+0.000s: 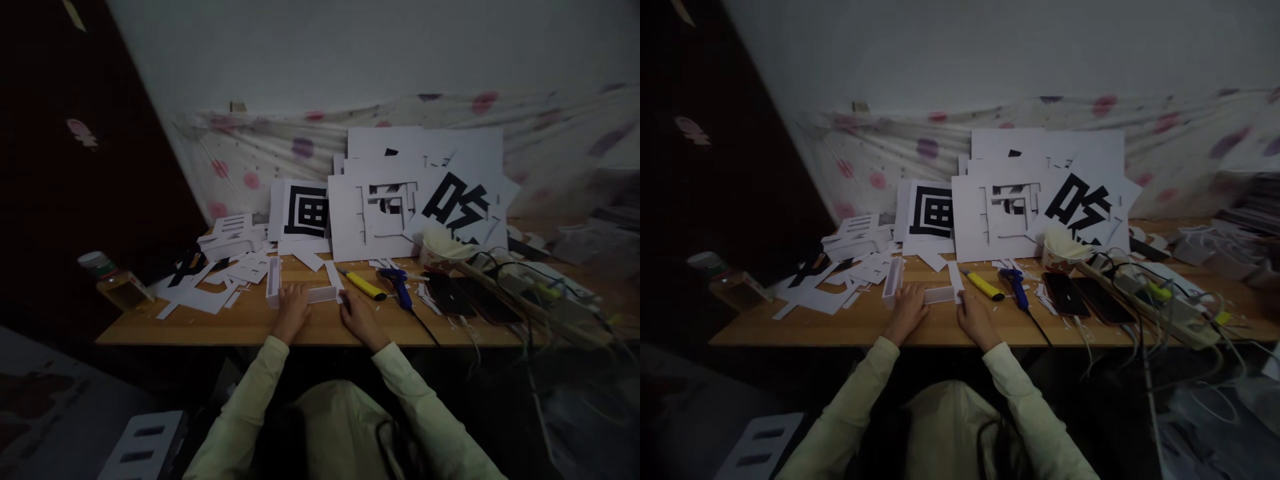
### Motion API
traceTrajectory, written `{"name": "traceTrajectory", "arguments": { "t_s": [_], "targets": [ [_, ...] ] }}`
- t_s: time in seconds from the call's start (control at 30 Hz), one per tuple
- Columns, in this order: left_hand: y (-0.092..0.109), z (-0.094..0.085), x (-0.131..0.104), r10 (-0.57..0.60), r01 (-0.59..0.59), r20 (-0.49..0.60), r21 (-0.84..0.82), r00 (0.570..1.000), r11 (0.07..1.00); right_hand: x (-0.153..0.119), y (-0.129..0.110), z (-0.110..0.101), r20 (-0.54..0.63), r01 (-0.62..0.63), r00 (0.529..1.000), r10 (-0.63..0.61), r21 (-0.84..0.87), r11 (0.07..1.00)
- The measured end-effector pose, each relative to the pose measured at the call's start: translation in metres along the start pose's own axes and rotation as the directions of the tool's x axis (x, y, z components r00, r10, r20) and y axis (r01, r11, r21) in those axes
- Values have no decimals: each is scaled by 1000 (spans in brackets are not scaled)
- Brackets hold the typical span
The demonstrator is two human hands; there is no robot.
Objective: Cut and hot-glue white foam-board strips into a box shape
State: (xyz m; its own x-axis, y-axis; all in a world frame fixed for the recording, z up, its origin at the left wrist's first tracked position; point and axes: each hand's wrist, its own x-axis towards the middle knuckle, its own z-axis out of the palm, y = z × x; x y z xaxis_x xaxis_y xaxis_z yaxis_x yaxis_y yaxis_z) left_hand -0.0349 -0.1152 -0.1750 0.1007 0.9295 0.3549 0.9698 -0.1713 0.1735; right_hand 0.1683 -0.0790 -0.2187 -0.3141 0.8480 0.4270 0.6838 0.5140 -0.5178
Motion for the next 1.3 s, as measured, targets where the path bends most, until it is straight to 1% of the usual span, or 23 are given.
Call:
{"name": "traceTrajectory", "arguments": {
  "t_s": [0.2,0.47,0.77,1.07,1.3],
  "targets": [
    [0,-4,2,-7,2,61,74,998,997,0,-5,-5,46,-3,999,5,-28,1000],
    [3,-6,2,-12,0,84,137,996,991,0,-12,-9,81,-33,996,38,-64,997],
    [5,-9,0,6,-17,83,130,997,991,1,-14,-14,108,-32,993,43,-105,994],
    [5,-2,1,-19,10,62,133,998,991,1,-20,-14,108,-17,994,34,-157,988],
    [6,-6,0,-15,6,76,114,997,993,1,-21,-14,115,14,993,7,-176,984]
  ]
}}
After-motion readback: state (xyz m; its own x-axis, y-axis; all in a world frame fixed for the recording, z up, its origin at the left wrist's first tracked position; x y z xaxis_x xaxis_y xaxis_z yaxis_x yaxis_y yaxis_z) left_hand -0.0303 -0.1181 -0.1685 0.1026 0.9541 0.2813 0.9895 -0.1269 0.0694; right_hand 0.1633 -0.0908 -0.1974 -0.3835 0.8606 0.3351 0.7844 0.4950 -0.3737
